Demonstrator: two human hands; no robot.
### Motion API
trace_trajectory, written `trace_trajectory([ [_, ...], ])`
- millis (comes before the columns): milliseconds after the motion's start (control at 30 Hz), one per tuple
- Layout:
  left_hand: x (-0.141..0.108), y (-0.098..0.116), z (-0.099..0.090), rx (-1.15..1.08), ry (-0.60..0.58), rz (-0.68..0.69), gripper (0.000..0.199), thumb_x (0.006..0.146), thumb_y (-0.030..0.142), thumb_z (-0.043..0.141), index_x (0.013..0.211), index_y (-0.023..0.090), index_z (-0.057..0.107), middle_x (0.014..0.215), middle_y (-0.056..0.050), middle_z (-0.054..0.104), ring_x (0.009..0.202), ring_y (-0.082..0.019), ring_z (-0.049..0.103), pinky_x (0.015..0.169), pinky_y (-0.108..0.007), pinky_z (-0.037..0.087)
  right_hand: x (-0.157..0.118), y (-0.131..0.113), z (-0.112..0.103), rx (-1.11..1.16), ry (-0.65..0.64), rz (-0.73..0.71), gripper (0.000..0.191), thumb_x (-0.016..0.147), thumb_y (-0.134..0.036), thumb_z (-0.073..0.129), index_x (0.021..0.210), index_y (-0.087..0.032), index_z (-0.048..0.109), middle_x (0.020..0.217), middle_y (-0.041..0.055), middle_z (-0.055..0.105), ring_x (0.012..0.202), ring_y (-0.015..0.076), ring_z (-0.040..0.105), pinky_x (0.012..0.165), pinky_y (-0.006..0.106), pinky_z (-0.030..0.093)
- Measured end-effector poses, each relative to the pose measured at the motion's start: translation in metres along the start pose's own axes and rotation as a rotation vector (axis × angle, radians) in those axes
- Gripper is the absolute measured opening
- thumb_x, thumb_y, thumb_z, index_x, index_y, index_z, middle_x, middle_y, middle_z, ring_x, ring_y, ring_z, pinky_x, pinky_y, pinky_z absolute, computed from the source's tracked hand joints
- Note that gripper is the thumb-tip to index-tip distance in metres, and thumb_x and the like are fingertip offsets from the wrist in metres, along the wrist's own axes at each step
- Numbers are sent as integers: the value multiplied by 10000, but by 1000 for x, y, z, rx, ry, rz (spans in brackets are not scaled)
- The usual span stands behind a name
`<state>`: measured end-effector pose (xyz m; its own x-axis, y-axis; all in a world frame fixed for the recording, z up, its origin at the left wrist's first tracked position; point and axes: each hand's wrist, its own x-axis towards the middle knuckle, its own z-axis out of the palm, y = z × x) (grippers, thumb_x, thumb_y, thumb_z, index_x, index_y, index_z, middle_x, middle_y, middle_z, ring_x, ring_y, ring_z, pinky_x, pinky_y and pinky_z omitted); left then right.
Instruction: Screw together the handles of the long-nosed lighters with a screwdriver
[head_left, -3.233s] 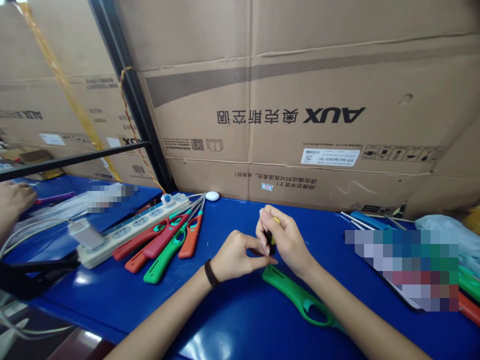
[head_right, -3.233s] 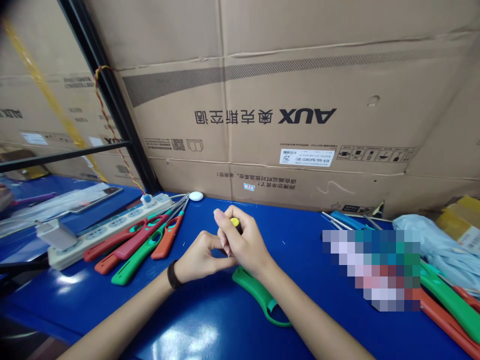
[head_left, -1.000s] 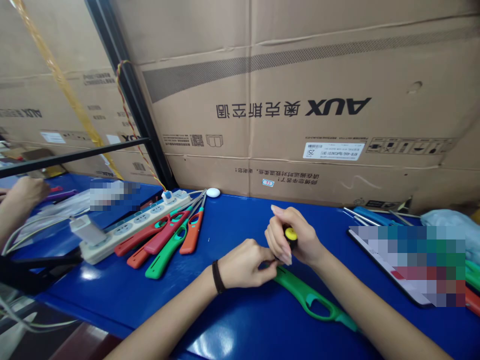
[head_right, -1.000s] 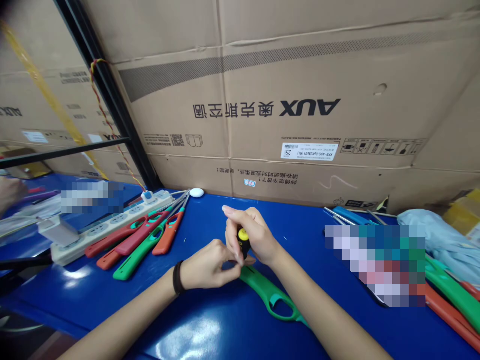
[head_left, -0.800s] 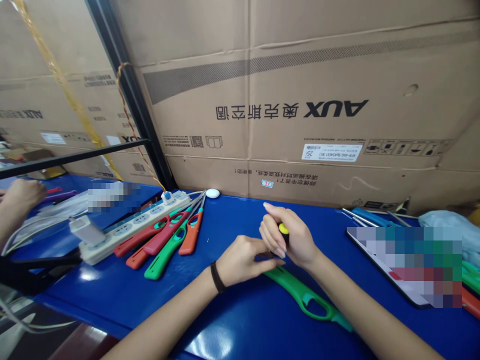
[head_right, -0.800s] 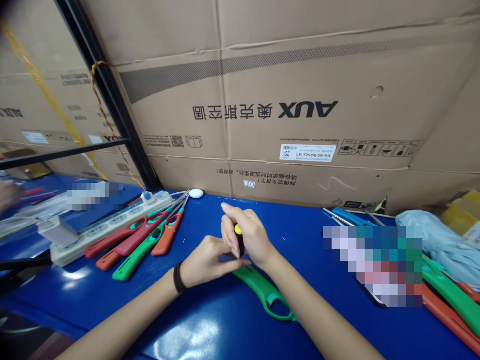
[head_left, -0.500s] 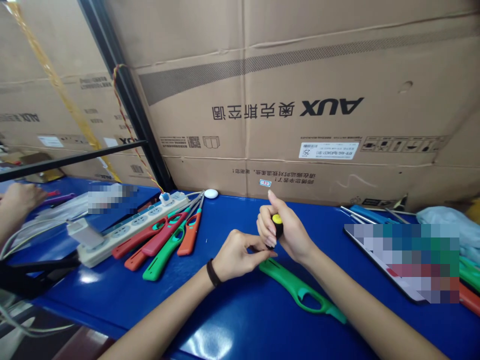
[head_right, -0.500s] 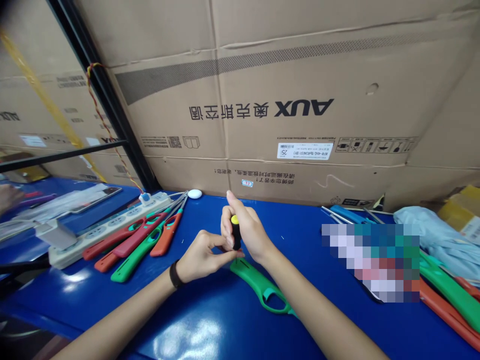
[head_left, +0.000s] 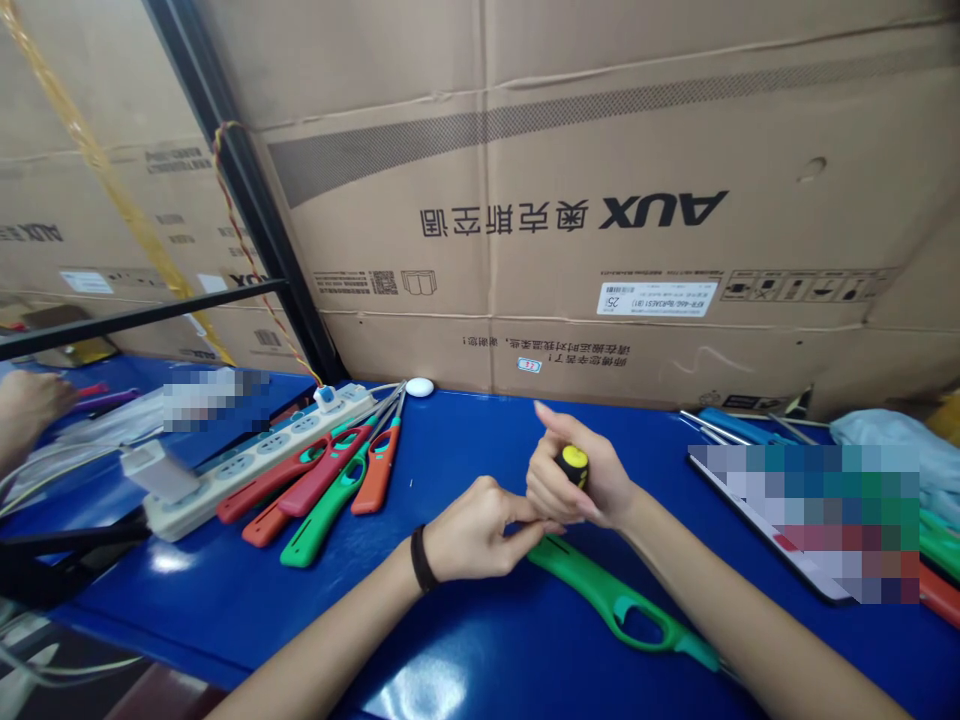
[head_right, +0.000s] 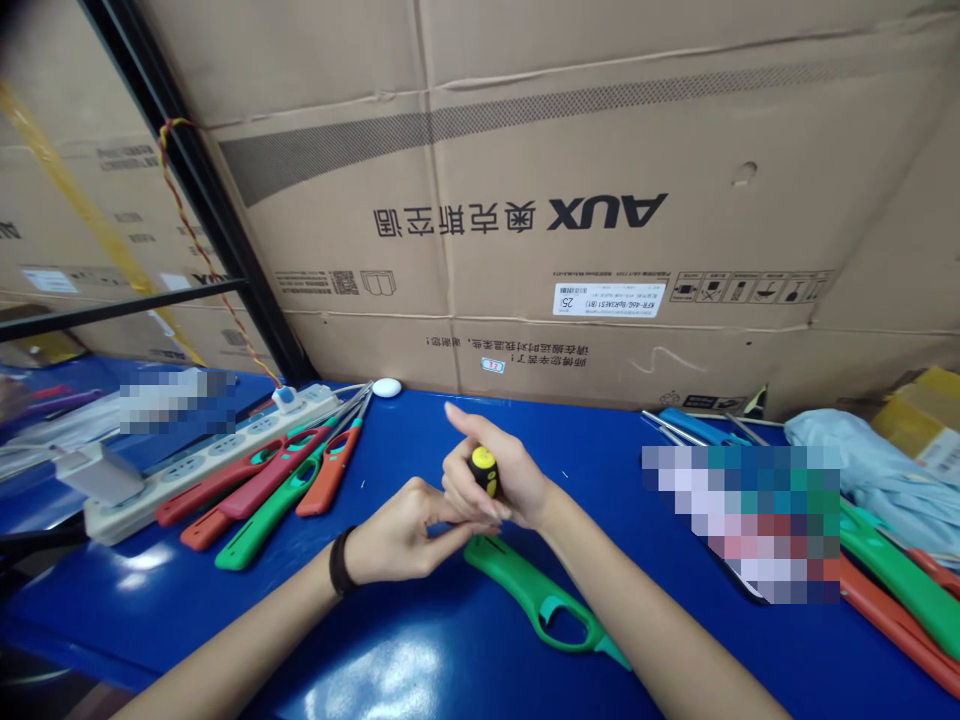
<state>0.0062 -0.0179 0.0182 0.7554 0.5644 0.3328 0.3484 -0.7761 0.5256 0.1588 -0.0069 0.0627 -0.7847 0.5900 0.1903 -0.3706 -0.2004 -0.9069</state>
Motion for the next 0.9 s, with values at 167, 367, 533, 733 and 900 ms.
trace_trajectory([
  [167, 3, -7, 4, -15, -58, 45, 296, 821, 348, 640, 1066, 182, 660, 1035, -62, 709, 950, -191, 658, 848, -253, 475, 1, 0, 10, 23, 260, -52, 585, 868, -435, 354, 330, -208, 373, 275, -55, 253, 281, 59, 180, 339, 236, 112],
  [367, 7, -14, 14, -67, -100, 23, 335, 696, 345, 761, 970, 168, 685, 1006, -56, 702, 1008, -218, 613, 927, -305, 436, -13, 14, 22, -52, 453, -215, 499, 893, -457, 381, 491, -178, 476, 435, -38, 397, 396, 70, 314, 412, 212, 265],
  [533, 7, -13, 13, -54, -92, 3, 391, 680, 378, 766, 1008, 178, 691, 1048, -72, 672, 1047, -239, 578, 941, -328, 423, -29, 30, 19, -269, 558, -318, 302, 937, -468, 369, 952, -238, 565, 827, -7, 546, 714, 106, 526, 680, 242, 440],
  [733, 6, -14, 14, -64, -121, -6, 378, 701, 381, 752, 1028, 203, 688, 997, -46, 699, 1055, -236, 581, 991, -353, 383, -32, 26, 28, -528, 702, -436, 191, 864, -381, 559, 884, -251, 421, 1012, 35, 666, 914, 166, 647, 834, 358, 504],
  [900, 7, -20, 20, -73, -103, -18, 427, 680, 421, 756, 1026, 181, 688, 1011, -64, 695, 1059, -255, 583, 956, -354, 418, -33, 7, 34, -780, 834, -381, 508, 602, -330, 803, 917, -273, 409, 700, -65, 619, 682, 169, 666, 672, 309, 543],
])
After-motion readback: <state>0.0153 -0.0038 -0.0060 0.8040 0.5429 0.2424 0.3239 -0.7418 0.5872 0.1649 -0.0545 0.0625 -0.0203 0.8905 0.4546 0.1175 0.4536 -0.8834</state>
